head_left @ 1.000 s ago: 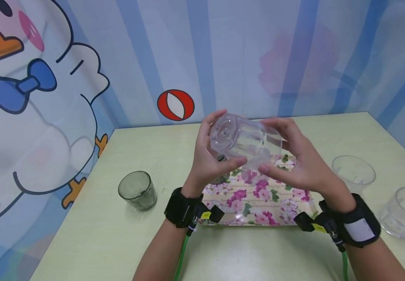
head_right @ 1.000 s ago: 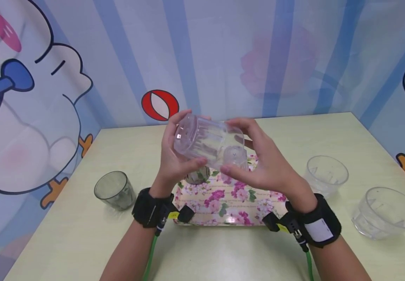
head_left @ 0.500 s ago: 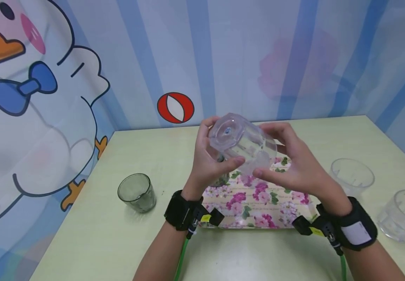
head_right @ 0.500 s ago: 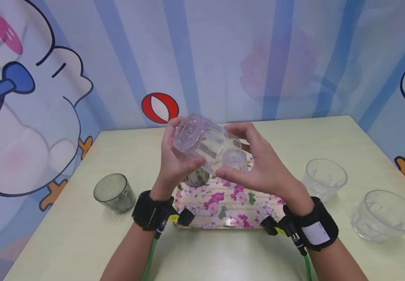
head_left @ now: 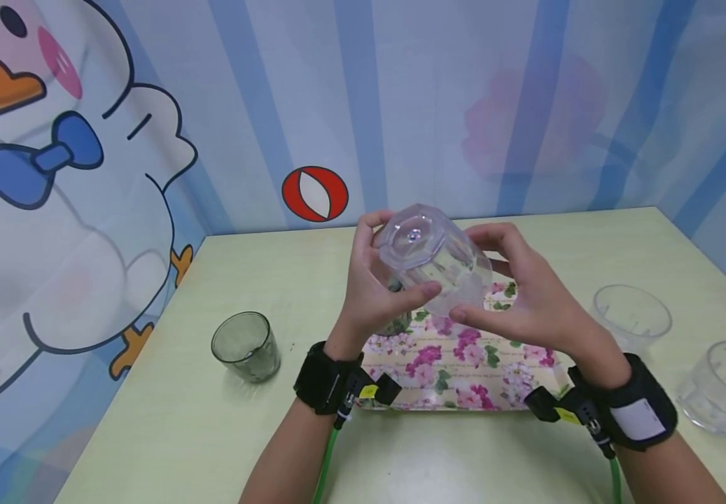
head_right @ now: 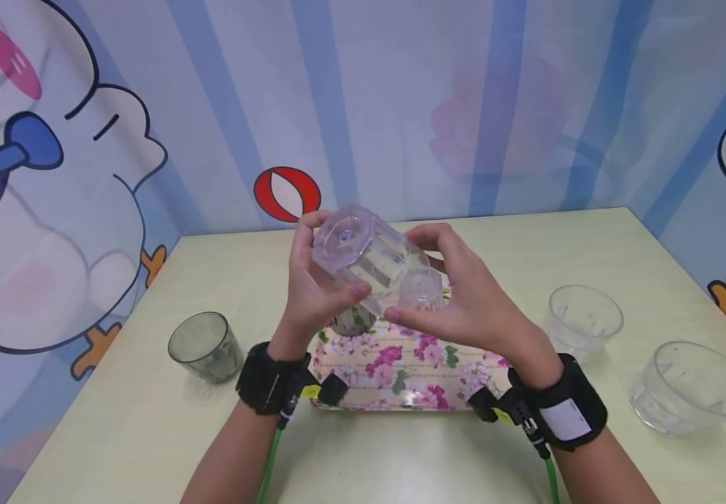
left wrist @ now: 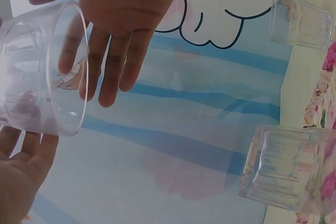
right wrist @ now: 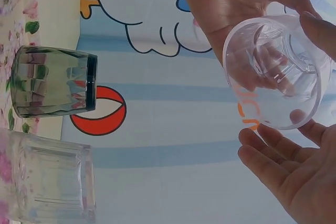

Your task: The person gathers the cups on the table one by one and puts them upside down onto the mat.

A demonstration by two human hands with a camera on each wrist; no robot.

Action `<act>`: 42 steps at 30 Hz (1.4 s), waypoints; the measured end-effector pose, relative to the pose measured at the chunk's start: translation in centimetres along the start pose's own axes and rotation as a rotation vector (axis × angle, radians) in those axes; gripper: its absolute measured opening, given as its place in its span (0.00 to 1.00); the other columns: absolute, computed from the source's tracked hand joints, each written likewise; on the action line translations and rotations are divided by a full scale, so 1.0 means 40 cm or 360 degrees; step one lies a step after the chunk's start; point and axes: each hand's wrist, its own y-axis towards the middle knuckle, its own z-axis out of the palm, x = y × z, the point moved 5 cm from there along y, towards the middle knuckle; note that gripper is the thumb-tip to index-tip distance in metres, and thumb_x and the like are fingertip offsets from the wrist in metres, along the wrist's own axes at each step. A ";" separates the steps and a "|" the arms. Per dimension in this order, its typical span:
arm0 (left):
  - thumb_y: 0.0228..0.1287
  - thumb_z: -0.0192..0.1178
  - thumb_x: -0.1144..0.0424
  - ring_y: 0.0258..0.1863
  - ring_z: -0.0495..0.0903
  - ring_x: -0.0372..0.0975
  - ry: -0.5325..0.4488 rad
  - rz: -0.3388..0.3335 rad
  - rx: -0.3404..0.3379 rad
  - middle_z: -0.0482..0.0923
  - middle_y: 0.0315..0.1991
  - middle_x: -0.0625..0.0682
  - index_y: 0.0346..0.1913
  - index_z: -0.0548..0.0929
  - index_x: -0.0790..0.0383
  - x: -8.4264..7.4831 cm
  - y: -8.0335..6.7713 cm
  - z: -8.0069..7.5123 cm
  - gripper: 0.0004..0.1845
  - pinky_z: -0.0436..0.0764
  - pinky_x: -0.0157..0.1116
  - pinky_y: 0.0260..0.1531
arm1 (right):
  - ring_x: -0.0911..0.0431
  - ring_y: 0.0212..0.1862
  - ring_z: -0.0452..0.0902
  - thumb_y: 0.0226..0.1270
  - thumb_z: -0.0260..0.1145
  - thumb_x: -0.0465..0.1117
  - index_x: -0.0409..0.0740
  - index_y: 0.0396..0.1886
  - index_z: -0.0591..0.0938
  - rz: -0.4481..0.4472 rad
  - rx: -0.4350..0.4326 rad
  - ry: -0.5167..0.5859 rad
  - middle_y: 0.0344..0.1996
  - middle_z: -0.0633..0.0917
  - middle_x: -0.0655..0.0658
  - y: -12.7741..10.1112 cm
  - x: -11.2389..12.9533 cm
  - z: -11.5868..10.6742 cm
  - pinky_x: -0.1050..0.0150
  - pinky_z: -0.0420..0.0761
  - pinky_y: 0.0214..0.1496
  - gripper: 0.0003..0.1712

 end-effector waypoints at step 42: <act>0.50 0.72 0.50 0.61 0.75 0.48 0.0310 -0.0177 0.0384 0.72 0.60 0.61 0.64 0.59 0.62 0.032 -0.006 0.040 0.44 0.74 0.39 0.66 | 0.74 0.54 0.73 0.41 0.78 0.31 0.43 0.60 0.76 -0.0256 -0.0174 -0.0083 0.52 0.81 0.44 -0.006 0.041 -0.042 0.81 0.78 0.51 0.40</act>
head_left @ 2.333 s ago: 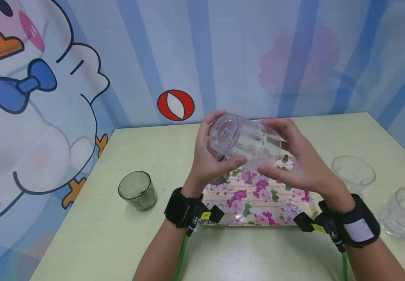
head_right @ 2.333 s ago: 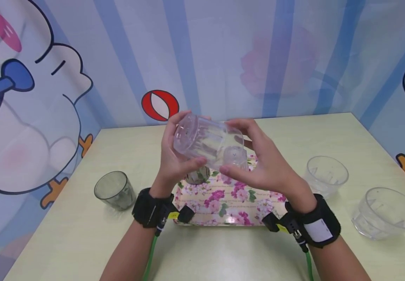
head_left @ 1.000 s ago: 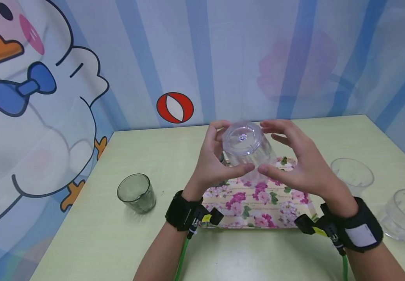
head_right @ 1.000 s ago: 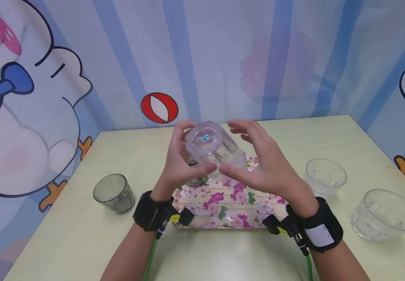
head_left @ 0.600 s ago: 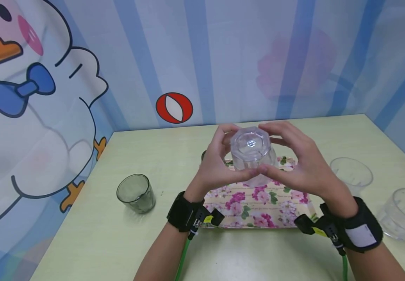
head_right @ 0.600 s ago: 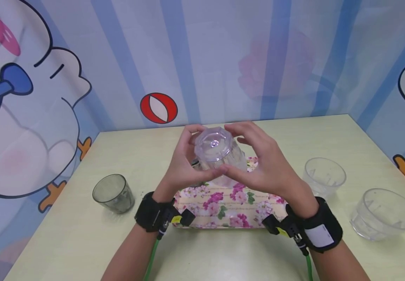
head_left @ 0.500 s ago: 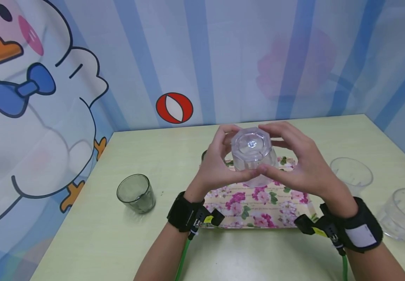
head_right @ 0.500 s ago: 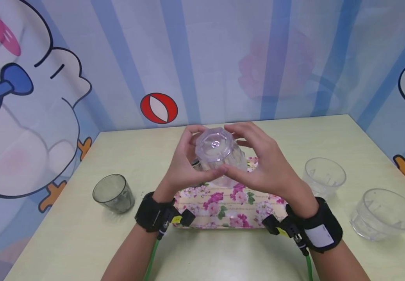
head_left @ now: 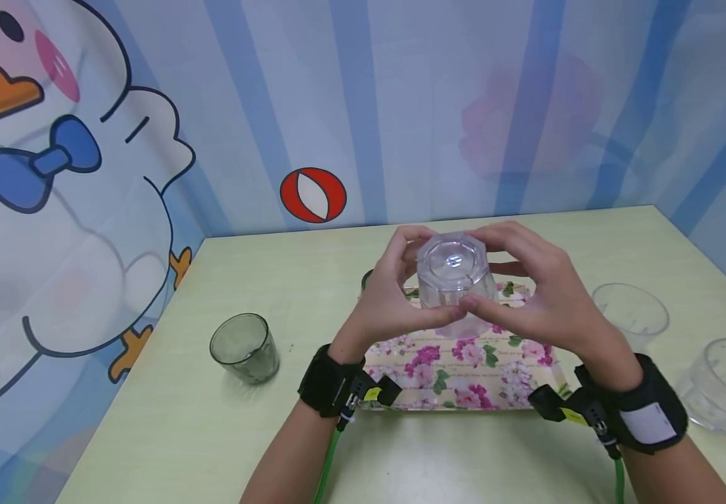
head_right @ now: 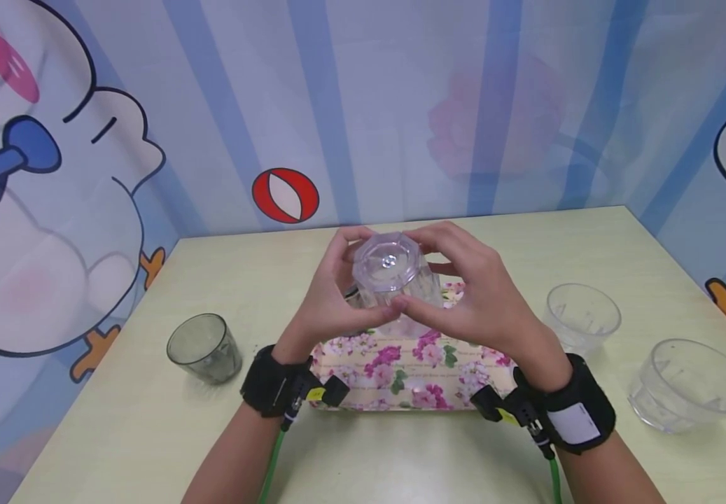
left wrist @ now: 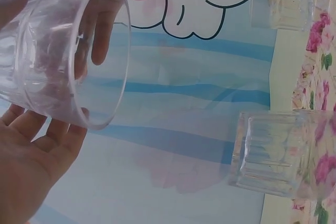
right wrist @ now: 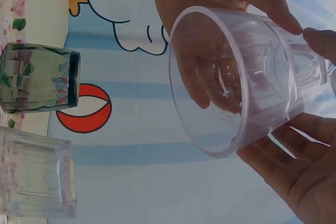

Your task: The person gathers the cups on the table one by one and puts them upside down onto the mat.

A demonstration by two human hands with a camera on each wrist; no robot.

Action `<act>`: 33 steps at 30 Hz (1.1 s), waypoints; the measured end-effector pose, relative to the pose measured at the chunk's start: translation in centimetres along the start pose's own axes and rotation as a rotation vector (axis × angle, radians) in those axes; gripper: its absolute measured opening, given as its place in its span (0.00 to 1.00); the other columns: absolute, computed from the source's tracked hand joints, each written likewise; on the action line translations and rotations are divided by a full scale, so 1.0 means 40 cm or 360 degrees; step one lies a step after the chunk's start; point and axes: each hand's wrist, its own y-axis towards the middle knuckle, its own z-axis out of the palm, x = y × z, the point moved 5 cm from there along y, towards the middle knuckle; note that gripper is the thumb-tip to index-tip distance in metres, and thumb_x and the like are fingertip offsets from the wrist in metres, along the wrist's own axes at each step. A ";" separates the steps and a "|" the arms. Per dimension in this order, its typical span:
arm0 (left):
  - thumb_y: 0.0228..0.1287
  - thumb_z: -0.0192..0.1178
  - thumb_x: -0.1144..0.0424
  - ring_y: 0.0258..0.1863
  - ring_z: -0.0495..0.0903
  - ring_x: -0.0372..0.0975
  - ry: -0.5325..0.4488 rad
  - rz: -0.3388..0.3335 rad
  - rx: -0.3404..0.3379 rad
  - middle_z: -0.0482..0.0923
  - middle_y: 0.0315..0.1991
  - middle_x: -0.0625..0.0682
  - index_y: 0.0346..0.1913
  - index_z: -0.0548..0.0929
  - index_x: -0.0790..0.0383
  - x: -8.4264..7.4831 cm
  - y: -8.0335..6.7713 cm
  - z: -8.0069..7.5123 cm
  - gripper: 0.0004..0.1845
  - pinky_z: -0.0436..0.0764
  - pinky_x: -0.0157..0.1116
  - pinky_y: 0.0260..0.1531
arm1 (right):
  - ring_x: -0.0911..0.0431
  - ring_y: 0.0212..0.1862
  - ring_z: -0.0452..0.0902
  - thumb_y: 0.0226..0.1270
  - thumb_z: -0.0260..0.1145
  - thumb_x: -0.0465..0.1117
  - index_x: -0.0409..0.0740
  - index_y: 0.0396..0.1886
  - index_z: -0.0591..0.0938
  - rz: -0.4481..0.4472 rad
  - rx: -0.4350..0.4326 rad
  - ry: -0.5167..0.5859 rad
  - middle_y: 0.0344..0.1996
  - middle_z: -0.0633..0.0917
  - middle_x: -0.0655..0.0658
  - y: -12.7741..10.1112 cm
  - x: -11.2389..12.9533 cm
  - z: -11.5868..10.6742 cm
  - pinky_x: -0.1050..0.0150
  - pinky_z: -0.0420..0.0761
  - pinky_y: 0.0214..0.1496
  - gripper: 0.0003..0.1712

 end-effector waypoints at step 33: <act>0.50 0.70 0.71 0.59 0.76 0.44 0.0152 -0.0022 -0.0336 0.75 0.59 0.58 0.62 0.71 0.63 -0.019 0.003 -0.033 0.33 0.80 0.33 0.59 | 0.82 0.52 0.72 0.41 0.79 0.32 0.41 0.57 0.79 0.0204 -0.0426 -0.0113 0.48 0.83 0.40 -0.001 -0.017 0.003 0.84 0.77 0.48 0.37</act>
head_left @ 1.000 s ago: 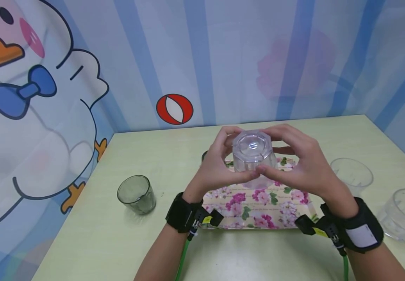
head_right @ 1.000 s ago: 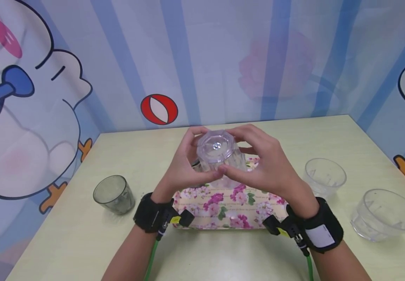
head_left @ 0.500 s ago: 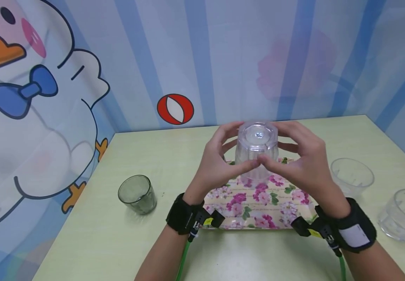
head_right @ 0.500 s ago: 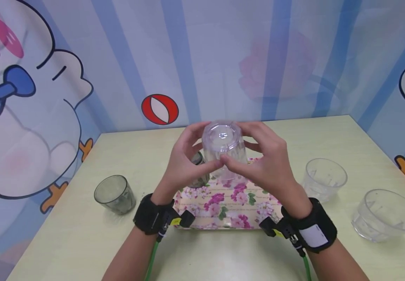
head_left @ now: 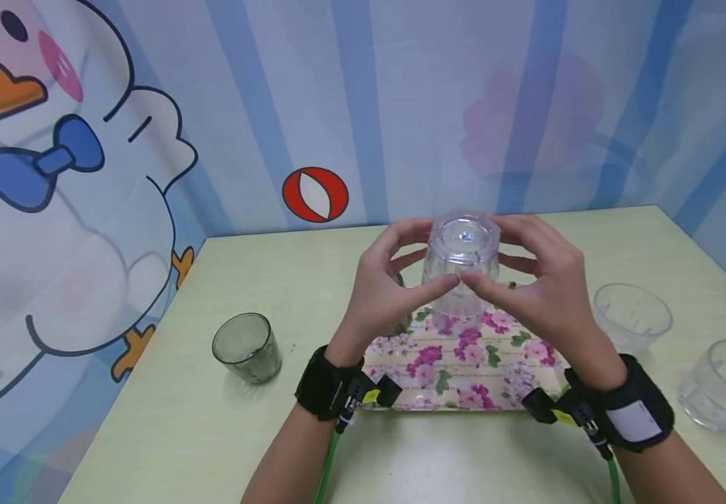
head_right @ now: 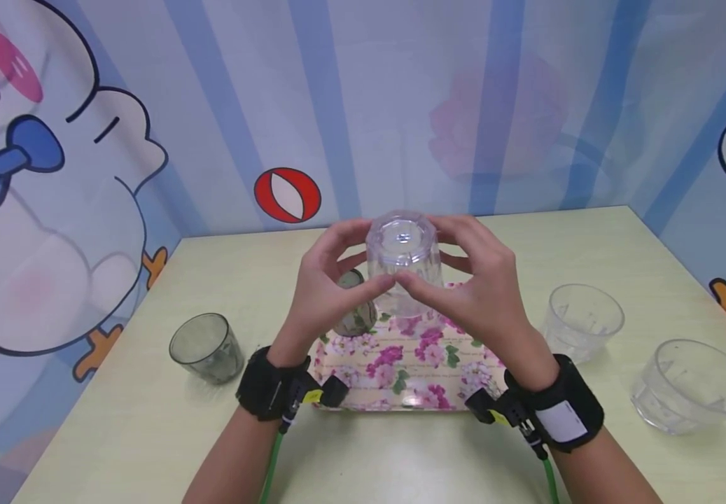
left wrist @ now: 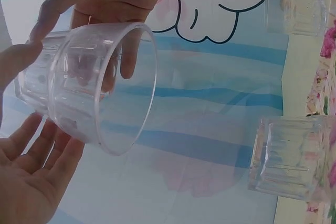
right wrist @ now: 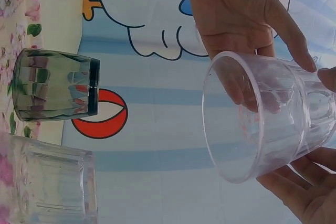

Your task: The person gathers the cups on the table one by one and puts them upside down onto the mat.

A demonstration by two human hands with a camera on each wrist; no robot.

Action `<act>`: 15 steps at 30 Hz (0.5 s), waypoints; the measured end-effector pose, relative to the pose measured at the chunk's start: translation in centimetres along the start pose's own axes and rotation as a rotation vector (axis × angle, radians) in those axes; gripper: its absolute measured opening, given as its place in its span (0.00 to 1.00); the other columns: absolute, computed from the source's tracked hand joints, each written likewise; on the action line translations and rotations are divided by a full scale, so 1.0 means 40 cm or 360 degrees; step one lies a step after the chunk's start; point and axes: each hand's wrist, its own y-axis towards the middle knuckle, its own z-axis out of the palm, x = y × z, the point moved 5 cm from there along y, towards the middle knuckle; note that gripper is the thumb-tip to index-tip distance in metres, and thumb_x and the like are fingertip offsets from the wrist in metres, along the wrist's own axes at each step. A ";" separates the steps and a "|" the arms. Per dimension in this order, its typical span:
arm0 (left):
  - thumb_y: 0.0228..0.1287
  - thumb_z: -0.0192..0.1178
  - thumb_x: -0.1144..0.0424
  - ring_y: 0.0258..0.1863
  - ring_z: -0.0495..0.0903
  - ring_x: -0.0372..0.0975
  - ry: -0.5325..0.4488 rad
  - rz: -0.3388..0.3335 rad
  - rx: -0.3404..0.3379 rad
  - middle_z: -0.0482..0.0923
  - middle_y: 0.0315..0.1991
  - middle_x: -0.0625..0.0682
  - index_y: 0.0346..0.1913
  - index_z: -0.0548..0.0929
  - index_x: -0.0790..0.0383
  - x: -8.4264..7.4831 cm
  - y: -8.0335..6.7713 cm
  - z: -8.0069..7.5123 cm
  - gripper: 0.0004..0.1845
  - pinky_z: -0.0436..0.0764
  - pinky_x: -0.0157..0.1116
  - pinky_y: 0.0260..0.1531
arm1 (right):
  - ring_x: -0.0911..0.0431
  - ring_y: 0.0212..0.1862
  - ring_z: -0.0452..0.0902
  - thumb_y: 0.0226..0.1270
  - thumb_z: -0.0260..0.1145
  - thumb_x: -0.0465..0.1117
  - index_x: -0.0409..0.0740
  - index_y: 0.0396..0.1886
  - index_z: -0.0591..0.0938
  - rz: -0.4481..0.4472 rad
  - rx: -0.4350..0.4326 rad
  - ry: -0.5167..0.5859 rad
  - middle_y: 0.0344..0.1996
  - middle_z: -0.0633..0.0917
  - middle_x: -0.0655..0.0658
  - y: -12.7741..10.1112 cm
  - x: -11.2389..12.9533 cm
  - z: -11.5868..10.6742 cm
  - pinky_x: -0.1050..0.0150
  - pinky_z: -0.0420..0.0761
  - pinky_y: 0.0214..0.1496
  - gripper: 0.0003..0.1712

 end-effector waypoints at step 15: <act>0.51 0.71 0.65 0.56 0.76 0.42 0.0062 -0.0121 0.0072 0.74 0.57 0.54 0.60 0.70 0.60 -0.003 0.018 0.041 0.32 0.81 0.30 0.56 | 0.81 0.54 0.67 0.49 0.76 0.36 0.43 0.61 0.75 0.0154 0.0313 -0.0072 0.53 0.80 0.43 0.010 -0.023 -0.037 0.90 0.69 0.54 0.36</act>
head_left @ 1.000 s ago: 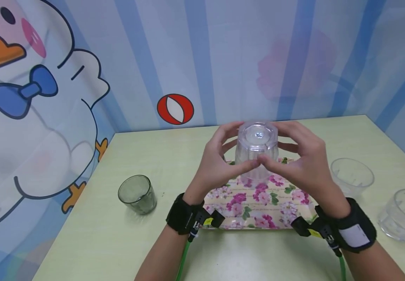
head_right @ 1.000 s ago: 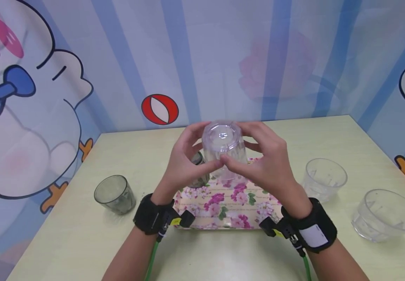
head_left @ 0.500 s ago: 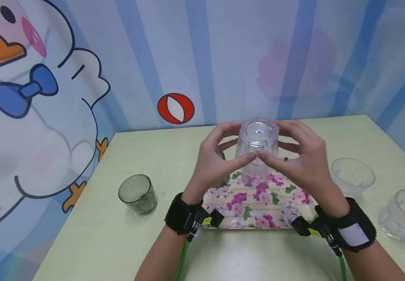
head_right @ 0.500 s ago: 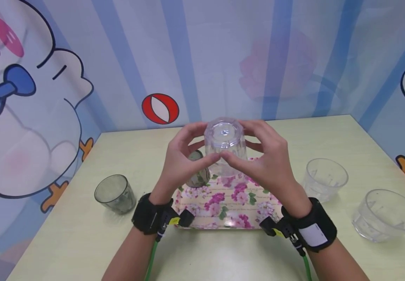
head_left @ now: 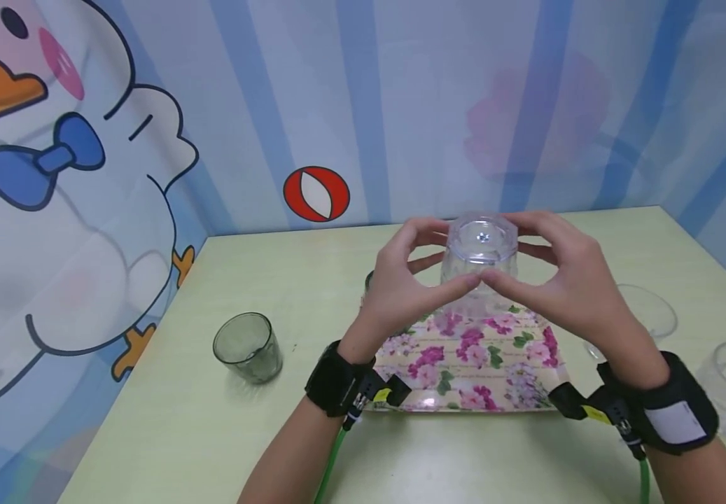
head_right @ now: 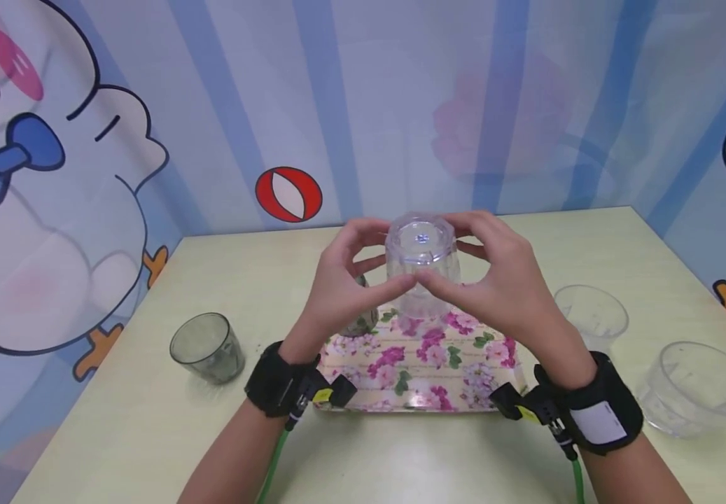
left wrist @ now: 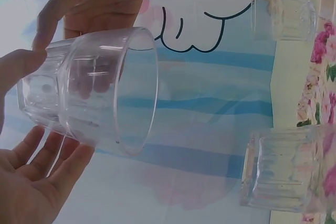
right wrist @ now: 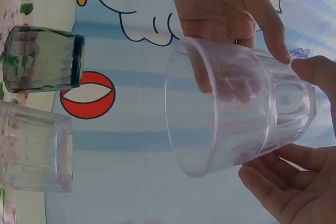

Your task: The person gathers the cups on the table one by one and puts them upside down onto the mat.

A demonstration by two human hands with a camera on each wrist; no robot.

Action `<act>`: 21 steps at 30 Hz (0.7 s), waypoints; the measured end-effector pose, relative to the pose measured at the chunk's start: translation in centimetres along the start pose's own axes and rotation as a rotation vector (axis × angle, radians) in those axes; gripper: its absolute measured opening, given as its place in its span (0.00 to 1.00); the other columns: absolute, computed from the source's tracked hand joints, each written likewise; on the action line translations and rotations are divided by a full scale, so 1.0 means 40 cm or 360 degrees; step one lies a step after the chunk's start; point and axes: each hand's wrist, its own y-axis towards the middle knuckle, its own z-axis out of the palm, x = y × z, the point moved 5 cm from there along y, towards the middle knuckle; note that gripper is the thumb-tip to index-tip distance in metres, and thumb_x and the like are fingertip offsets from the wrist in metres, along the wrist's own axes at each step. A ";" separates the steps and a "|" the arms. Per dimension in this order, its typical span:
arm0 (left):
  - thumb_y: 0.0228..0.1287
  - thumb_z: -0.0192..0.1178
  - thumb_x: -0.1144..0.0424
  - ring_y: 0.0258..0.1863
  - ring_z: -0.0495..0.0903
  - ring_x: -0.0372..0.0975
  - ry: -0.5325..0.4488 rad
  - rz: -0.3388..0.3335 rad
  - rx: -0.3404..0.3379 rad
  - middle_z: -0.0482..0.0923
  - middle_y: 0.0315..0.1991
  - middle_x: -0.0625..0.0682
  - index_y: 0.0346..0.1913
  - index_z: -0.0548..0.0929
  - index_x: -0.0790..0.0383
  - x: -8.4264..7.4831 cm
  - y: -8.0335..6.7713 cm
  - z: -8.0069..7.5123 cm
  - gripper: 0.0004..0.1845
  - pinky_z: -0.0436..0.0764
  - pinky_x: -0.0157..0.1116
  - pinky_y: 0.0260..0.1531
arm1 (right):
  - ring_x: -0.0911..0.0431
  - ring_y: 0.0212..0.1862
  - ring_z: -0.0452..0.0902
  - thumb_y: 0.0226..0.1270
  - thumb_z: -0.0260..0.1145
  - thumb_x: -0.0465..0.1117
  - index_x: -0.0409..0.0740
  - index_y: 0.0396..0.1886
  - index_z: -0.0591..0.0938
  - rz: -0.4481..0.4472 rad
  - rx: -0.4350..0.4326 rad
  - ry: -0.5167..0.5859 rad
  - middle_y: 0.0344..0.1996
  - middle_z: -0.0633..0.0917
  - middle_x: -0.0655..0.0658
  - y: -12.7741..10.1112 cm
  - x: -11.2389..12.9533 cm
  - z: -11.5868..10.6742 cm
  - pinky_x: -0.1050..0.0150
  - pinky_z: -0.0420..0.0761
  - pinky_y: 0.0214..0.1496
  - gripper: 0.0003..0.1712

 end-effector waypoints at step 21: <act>0.53 0.72 0.59 0.55 0.74 0.36 0.0058 -0.0287 0.0252 0.73 0.57 0.51 0.61 0.68 0.56 0.051 0.040 0.131 0.33 0.81 0.27 0.54 | 0.42 0.54 0.76 0.53 0.75 0.43 0.42 0.64 0.71 0.0318 0.0271 -0.0187 0.56 0.78 0.38 -0.045 -0.111 -0.050 0.70 0.82 0.52 0.38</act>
